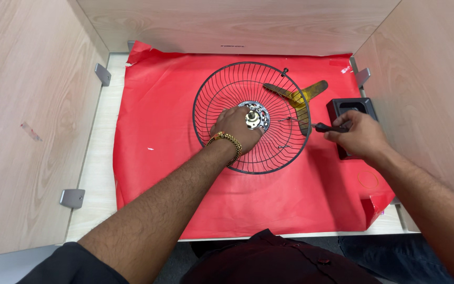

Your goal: The person removes the central cap and then uses a screwdriver to loosen the nut securing the fan blade to the motor shaft. The person holds the fan cage steady with one hand while turning the screwdriver with the other. The clip ends before the blade is fully removed.

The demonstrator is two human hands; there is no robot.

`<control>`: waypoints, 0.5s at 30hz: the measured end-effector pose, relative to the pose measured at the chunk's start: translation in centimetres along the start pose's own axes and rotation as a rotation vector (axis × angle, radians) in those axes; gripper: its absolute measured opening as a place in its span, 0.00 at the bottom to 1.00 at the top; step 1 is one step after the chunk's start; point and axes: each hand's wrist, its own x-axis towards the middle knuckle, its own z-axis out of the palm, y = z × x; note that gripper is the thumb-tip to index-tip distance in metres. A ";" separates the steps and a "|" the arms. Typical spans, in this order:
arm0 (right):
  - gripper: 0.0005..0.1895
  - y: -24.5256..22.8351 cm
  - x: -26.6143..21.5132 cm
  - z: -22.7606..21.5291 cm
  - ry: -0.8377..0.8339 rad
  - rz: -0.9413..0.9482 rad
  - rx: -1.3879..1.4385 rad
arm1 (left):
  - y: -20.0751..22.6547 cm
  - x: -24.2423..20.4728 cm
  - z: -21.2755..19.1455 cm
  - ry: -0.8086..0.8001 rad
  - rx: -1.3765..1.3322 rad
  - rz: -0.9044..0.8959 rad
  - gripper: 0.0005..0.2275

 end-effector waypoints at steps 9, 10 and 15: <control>0.21 -1.9 -1.2 -2.1 0.505 -0.142 0.542 | 0.0 1.5 1.5 0.088 0.030 0.028 0.27; 0.22 -2.1 -1.2 -2.4 0.551 -0.237 0.560 | 0.0 1.5 1.4 0.111 0.031 0.031 0.25; 0.25 -3.6 -1.8 -3.7 0.623 -0.573 0.673 | 0.0 1.2 0.9 0.217 0.012 0.017 0.15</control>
